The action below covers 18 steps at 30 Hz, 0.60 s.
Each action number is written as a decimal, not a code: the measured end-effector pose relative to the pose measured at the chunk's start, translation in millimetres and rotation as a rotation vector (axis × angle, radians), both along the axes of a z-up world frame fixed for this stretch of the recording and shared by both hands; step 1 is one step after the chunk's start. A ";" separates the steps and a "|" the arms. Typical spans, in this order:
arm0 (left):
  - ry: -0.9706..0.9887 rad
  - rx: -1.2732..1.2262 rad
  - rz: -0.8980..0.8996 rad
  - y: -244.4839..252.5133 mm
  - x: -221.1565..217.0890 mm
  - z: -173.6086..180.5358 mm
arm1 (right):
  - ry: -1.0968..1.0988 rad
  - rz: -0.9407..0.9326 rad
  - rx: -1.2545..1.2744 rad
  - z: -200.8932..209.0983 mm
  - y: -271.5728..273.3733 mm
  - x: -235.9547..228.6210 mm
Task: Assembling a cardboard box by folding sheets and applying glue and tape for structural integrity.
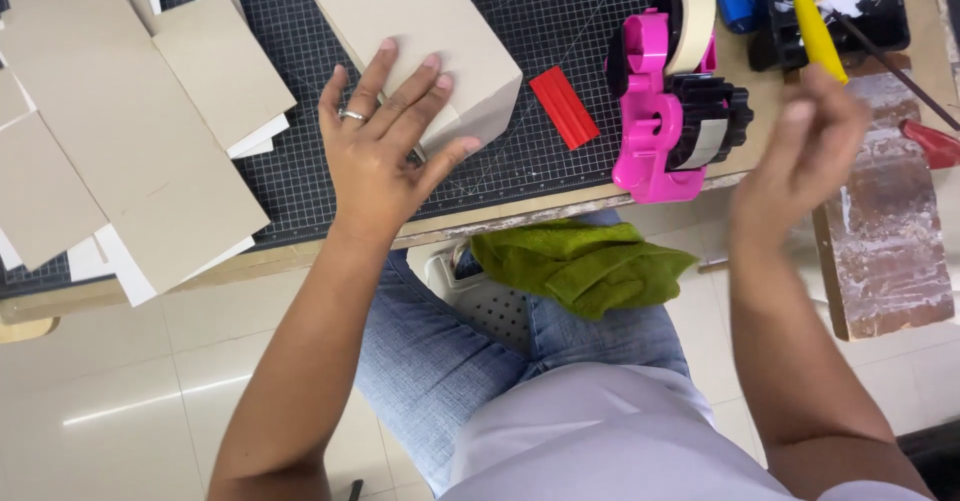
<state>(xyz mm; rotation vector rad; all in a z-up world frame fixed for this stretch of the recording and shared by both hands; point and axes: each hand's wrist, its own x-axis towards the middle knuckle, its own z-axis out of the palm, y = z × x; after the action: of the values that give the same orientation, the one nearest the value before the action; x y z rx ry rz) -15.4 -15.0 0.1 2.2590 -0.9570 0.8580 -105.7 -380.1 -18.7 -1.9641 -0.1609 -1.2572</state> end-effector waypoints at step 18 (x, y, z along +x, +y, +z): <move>0.011 -0.044 -0.012 -3.6 2.2 -2.3 | 0.378 0.044 0.370 -60.7 -36.5 29.7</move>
<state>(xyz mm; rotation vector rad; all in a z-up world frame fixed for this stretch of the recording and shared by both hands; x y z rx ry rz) -13.2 -18.6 -2.2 2.2167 -0.9371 0.8521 -76.0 -416.6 -79.4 -1.8189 0.2033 -0.7990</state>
